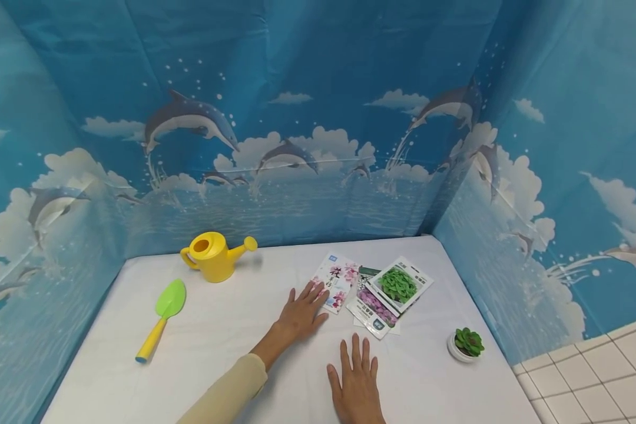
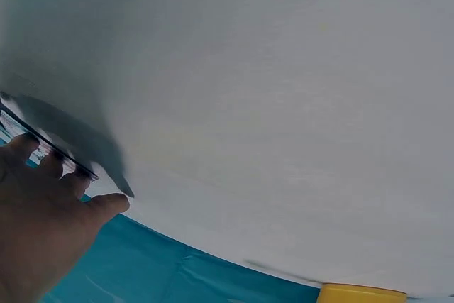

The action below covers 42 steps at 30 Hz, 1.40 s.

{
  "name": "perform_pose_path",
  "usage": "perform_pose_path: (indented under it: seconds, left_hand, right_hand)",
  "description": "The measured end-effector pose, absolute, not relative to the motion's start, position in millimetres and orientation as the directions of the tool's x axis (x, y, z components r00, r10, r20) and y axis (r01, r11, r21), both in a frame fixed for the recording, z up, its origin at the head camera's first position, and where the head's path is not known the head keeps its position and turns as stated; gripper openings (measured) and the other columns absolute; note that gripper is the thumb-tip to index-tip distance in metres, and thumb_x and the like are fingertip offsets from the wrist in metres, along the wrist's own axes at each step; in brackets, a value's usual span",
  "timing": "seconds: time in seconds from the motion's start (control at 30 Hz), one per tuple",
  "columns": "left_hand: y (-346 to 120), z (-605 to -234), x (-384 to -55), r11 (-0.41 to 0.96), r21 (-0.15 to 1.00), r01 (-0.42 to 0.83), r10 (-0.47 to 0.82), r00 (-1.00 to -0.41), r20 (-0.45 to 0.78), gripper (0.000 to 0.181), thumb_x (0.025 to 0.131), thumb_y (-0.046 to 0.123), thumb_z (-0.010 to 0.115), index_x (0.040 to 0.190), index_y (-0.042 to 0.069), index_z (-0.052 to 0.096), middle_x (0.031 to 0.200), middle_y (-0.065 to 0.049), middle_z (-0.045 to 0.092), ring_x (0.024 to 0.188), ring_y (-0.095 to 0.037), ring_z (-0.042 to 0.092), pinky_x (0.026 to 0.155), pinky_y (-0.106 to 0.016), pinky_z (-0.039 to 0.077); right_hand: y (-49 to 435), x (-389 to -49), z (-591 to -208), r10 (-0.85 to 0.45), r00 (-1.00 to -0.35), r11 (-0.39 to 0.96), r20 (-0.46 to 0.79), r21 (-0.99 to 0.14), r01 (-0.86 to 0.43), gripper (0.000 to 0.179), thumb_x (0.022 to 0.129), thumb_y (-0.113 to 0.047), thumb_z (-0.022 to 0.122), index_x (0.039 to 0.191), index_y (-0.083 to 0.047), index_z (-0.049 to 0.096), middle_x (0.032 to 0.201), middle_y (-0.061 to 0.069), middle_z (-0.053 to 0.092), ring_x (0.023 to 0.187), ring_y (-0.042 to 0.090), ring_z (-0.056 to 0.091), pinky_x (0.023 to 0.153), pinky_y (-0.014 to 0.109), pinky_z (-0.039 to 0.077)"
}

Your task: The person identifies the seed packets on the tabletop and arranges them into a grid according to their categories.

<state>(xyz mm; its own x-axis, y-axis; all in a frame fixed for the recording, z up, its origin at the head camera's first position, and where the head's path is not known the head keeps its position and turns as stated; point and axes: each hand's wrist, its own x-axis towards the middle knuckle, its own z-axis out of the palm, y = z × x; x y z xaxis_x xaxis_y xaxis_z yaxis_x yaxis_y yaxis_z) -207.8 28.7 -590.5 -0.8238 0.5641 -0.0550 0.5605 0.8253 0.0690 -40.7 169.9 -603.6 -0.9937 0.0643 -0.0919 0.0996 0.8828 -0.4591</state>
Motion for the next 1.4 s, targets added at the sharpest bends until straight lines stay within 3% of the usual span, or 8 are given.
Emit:
perform_pose_path:
  seconds: [0.83,1.17,1.4]
  left_hand:
    - [-8,-592,-195,0.865,0.131,0.485,0.495,-0.867,-0.06,0.064,0.112,0.051,0.052,0.168,0.022,0.042,0.178,-0.004,0.029,0.165,-0.031,0.023,0.126,-0.064,0.032]
    - [-20,-588,-189,0.888,0.087,0.452,0.458,-0.886,-0.07,0.055,0.114,0.043,0.047,0.165,0.019,0.047,0.176,-0.004,0.035,0.163,-0.031,0.03,0.121,-0.066,0.039]
    - [-29,-591,-183,0.899,0.076,0.431,0.437,-0.896,-0.082,0.056,0.115,0.041,0.044,0.166,0.019,0.044,0.178,-0.005,0.03,0.164,-0.032,0.027,0.122,-0.064,0.038]
  right_hand:
    - [171,-41,-605,0.08,-0.99,0.916,-0.118,-0.384,0.12,0.069,0.111,-0.042,0.057,0.161,0.003,0.044,0.174,0.03,0.024,0.161,0.054,0.015,0.126,0.074,0.015]
    - [171,-41,-605,0.072,-0.991,0.91,-0.112,-0.399,0.111,0.066,0.111,-0.041,0.056,0.159,0.004,0.046,0.173,0.031,0.025,0.161,0.054,0.016,0.125,0.075,0.016]
    - [169,-42,-603,0.08,-0.987,0.911,-0.139,-0.393,0.129,0.067,0.111,-0.041,0.056,0.16,0.004,0.045,0.173,0.031,0.024,0.161,0.054,0.015,0.127,0.073,0.014]
